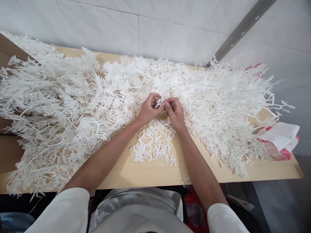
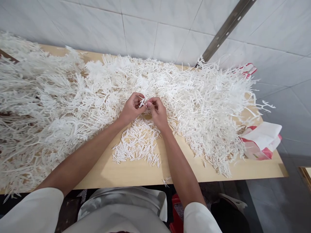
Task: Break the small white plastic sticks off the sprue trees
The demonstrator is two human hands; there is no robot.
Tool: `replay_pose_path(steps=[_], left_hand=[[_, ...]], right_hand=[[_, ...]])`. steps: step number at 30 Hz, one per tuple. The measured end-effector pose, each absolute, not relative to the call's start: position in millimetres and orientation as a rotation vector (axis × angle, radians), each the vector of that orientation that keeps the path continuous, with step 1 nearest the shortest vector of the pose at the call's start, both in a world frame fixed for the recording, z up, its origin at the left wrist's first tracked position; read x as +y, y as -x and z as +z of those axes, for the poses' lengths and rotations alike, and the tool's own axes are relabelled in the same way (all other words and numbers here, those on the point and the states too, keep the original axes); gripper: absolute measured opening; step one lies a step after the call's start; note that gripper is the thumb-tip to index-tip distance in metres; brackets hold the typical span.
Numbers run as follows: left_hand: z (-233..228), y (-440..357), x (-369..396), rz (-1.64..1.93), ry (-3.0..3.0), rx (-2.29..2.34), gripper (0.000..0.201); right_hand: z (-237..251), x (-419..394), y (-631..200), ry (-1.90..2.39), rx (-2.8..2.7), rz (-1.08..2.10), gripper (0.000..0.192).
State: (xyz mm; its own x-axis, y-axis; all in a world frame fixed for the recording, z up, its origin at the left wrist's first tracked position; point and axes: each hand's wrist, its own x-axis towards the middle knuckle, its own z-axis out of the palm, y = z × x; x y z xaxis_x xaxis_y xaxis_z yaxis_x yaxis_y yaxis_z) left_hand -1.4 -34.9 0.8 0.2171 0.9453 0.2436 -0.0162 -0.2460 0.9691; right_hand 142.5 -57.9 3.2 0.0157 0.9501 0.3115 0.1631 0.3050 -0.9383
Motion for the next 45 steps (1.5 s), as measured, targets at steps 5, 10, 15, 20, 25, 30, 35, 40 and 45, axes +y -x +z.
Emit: replay_pose_path(steps=[5,10,15,20,25,30,35,40,45], left_hand=[[0,0,-37,1.203,-1.532,0.97,0.028],[1,0,-38,1.172,-1.594,0.997,0.028],[2,1,-39,1.173,-1.586,0.988,0.031],[-2,2,-34,1.264,-1.57,0.962,0.042],[-4,3,-31,1.243,-1.73,0.944,0.018],[-2,3,-31,1.234,-1.747,0.971,0.016],[3,3,-37,1.233,-1.815,1.02,0.015],[4,3,-39,1.243,-1.892,1.044,0.015],[4,3,-37,1.195,-1.9,1.075,0.015]], right_hand=[[-1,-58,-141,1.109,-1.474,0.89,0.02],[-3,-58,-140,1.146,-1.391,0.921,0.024],[3,-59,-138,1.152,-1.36,0.926,0.024],[7,-58,-139,1.198,-1.426,0.609,0.021],[4,-57,-140,1.198,-1.36,0.724,0.021],[5,-59,-138,1.195,-1.34,0.768,0.024],[7,-61,-136,1.16,-1.362,0.853,0.024],[8,-63,-135,1.163,-1.373,0.854,0.026],[9,-62,-137,1.195,-1.436,0.622,0.022]])
